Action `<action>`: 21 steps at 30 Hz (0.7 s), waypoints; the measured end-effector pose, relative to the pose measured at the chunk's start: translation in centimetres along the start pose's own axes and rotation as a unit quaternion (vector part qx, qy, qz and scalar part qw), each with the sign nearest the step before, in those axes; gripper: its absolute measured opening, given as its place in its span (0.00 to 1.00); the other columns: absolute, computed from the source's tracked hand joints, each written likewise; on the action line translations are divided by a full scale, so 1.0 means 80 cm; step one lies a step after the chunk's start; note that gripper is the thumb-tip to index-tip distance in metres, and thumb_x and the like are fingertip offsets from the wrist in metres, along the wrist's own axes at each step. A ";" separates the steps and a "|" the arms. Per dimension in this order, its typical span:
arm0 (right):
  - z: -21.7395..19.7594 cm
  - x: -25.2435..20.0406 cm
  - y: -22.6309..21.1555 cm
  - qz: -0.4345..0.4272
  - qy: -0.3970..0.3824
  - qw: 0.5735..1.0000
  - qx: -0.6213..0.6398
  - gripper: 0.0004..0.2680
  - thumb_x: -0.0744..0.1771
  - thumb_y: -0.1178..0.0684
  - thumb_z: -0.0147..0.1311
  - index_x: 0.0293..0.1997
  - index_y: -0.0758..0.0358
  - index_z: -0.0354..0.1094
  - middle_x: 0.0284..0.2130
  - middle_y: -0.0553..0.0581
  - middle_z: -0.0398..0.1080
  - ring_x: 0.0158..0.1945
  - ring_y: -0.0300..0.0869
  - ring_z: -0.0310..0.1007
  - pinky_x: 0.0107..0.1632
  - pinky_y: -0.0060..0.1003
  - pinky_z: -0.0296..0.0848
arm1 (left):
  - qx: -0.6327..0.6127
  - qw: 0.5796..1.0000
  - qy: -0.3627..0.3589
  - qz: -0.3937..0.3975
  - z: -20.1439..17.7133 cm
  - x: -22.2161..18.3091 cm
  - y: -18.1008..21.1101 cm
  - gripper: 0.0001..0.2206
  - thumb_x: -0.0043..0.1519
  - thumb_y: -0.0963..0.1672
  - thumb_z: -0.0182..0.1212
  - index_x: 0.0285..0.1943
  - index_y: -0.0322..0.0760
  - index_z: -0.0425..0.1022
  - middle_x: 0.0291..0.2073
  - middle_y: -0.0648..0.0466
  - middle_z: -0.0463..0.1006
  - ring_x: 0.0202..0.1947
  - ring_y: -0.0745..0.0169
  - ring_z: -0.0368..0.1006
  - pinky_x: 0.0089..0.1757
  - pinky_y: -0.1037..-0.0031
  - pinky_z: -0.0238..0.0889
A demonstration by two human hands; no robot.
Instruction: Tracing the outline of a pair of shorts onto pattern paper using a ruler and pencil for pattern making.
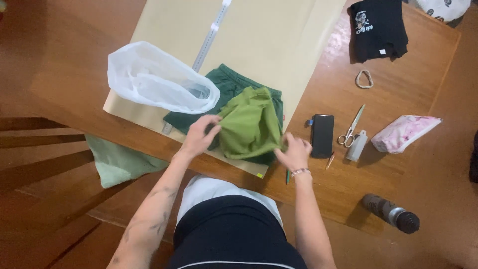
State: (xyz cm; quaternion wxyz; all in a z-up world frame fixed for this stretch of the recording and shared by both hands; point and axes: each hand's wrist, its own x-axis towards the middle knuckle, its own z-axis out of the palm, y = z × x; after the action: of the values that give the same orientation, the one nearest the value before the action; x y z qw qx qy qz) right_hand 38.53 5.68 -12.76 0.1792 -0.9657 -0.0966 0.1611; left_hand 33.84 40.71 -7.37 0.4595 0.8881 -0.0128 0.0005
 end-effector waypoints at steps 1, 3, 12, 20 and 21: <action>0.013 -0.008 0.029 0.045 -0.042 0.996 -0.057 0.12 0.58 0.42 0.61 0.41 0.42 0.65 0.36 0.47 0.75 0.51 0.44 0.74 0.66 0.58 0.52 | -0.135 0.986 0.038 -0.085 -0.004 -0.015 0.002 0.03 0.66 0.43 0.57 0.41 0.39 0.71 0.39 0.51 0.75 0.48 0.55 0.72 0.52 0.62 0.65; 0.033 -0.017 0.058 0.094 -0.086 0.985 -0.113 0.11 0.58 0.42 0.62 0.39 0.40 0.65 0.36 0.45 0.76 0.51 0.44 0.74 0.67 0.64 0.50 | -0.267 0.946 0.069 -0.170 -0.009 -0.041 -0.011 0.04 0.69 0.43 0.52 0.42 0.38 0.70 0.35 0.53 0.72 0.45 0.64 0.69 0.53 0.64 0.61; 0.015 0.025 -0.065 -0.036 0.094 0.994 -0.036 0.11 0.61 0.50 0.59 0.47 0.44 0.69 0.44 0.47 0.71 0.54 0.44 0.72 0.60 0.49 0.66 | -0.270 0.922 0.049 -0.273 0.025 -0.037 -0.008 0.09 0.67 0.46 0.57 0.36 0.44 0.64 0.26 0.62 0.65 0.32 0.70 0.65 0.37 0.75 0.59; 0.020 0.085 -0.141 -0.209 -0.072 0.948 0.228 0.26 0.62 0.53 0.64 0.67 0.55 0.60 0.61 0.59 0.65 0.69 0.53 0.58 0.72 0.50 0.54 | -0.449 0.872 0.046 -0.191 0.003 -0.029 0.088 0.12 0.59 0.37 0.66 0.43 0.43 0.66 0.37 0.57 0.81 0.39 0.73 0.76 0.41 0.81 0.69; -0.003 0.080 -0.151 -0.210 -0.071 0.948 0.227 0.26 0.62 0.53 0.64 0.67 0.55 0.60 0.61 0.59 0.65 0.69 0.53 0.58 0.72 0.50 0.54 | -0.449 0.872 0.046 -0.190 -0.003 -0.031 0.096 0.12 0.59 0.37 0.66 0.43 0.43 0.66 0.37 0.57 0.81 0.39 0.73 0.76 0.41 0.81 0.69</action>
State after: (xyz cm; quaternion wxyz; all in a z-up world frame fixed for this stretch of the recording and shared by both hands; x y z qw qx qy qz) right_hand 42.98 18.27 -9.77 0.4162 -0.8433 -0.2704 0.2061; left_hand 31.20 36.52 -0.99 0.8001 0.5702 0.1790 -0.0517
